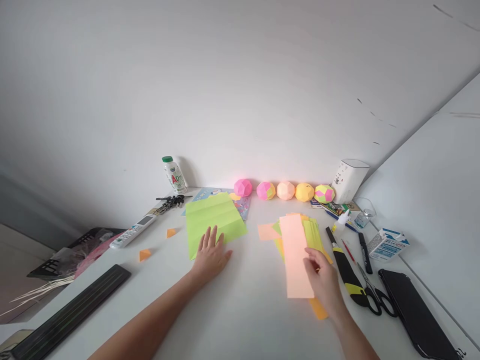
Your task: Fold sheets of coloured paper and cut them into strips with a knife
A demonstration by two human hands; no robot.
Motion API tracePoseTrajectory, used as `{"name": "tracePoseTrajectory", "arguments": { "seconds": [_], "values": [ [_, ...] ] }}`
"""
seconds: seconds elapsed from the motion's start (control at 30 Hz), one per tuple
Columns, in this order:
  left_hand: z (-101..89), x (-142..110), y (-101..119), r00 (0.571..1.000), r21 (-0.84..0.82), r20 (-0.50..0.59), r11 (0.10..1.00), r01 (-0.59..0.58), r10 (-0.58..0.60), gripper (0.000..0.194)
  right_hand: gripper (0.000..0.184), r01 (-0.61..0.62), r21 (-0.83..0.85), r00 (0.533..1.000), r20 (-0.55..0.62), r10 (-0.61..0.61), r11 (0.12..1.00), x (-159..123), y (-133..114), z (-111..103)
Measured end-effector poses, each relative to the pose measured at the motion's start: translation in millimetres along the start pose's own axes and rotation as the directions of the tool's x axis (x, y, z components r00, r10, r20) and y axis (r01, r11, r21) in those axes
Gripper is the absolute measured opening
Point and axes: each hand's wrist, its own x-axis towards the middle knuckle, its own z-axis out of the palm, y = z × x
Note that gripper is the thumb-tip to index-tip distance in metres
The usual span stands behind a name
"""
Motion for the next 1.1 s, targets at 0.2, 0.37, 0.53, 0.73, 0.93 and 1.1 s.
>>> {"name": "tracePoseTrajectory", "arguments": {
  "seconds": [0.2, 0.37, 0.53, 0.73, 0.93, 1.1],
  "values": [
    [-4.5, -25, 31, 0.969, 0.185, 0.239, 0.976, -0.114, 0.068, 0.058, 0.027, 0.091, -0.367, 0.983, -0.115, -0.141, 0.926, 12, 17, -8],
    [-17.0, -54, 60, 0.877, -0.228, 0.23, 0.899, -0.373, 0.422, 0.038, 0.024, 0.486, -0.247, 0.867, 0.015, -0.498, 0.838, -10, -20, 10],
    [-8.7, -48, 42, 0.804, -0.114, 0.303, 0.857, -0.503, 0.512, 0.072, 0.026, 0.655, -0.015, 0.682, 0.444, -0.582, 0.756, -40, -45, 27],
    [8.2, -48, 27, 0.809, 0.023, 0.395, 0.875, -0.483, 0.436, 0.081, 0.046, 0.596, -0.126, 0.695, 0.576, -0.431, 0.793, -50, -40, 35],
    [7.8, -45, 35, 0.869, 0.038, 0.355, 0.924, -0.381, 0.344, 0.078, 0.042, 0.527, -0.179, 0.78, 0.49, -0.389, 0.831, -50, -41, 35],
    [10.5, -40, 35, 0.887, -0.039, 0.357, 0.953, -0.301, 0.294, 0.064, 0.048, 0.538, -0.124, 0.721, 0.58, -0.379, 0.834, -57, -53, 38]
  ]
}}
